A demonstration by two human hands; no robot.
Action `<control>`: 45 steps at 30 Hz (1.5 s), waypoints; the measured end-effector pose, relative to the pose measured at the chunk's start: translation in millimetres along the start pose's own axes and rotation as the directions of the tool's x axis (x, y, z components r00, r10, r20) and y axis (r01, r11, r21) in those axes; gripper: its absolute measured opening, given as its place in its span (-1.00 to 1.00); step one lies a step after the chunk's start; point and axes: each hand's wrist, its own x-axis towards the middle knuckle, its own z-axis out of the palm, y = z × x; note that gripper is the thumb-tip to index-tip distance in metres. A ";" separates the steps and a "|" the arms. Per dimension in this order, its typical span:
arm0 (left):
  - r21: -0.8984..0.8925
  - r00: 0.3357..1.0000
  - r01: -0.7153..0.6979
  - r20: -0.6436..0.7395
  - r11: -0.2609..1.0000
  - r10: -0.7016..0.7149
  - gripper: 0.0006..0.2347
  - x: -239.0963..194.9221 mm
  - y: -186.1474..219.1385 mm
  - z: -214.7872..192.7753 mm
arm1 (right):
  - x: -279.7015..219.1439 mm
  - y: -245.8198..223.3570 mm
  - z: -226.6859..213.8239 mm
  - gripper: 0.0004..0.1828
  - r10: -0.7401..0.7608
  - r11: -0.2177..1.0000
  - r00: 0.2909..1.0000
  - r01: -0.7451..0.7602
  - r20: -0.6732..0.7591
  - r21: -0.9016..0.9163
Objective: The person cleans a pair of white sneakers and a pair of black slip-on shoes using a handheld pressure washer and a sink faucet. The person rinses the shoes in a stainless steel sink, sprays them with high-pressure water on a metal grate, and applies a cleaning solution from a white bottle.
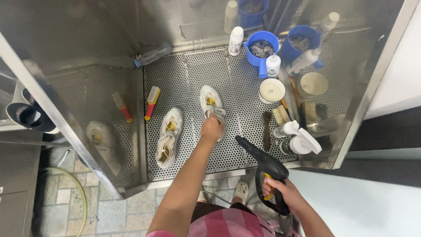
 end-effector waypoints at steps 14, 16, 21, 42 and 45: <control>-0.259 0.968 -0.216 -0.185 0.942 0.171 -0.80 46.0 -59.4 29.5 | -5.1 -2.1 -11.7 -0.69 0.055 0.998 0.997 -0.054 -0.047 0.025; -0.282 0.973 -0.181 -0.194 0.942 0.129 -0.79 49.4 -59.8 29.8 | -4.6 -2.6 -8.7 -0.68 0.055 0.998 0.997 -0.055 -0.058 0.012; -0.225 0.975 -0.159 -0.190 0.961 0.117 -0.78 50.5 -57.2 29.6 | -4.5 -4.4 -18.1 -0.69 0.045 0.996 0.997 -0.040 -0.062 0.080; -0.081 0.860 0.374 0.404 0.924 -0.312 -0.59 36.6 -59.2 17.5 | 6.1 -14.8 7.5 -0.65 0.055 0.997 0.998 -0.056 0.038 0.050; -0.403 0.951 0.211 -0.126 0.890 -0.283 -0.47 19.5 -72.5 37.2 | 6.8 -11.8 11.8 -0.66 0.067 0.996 0.996 -0.070 0.054 0.050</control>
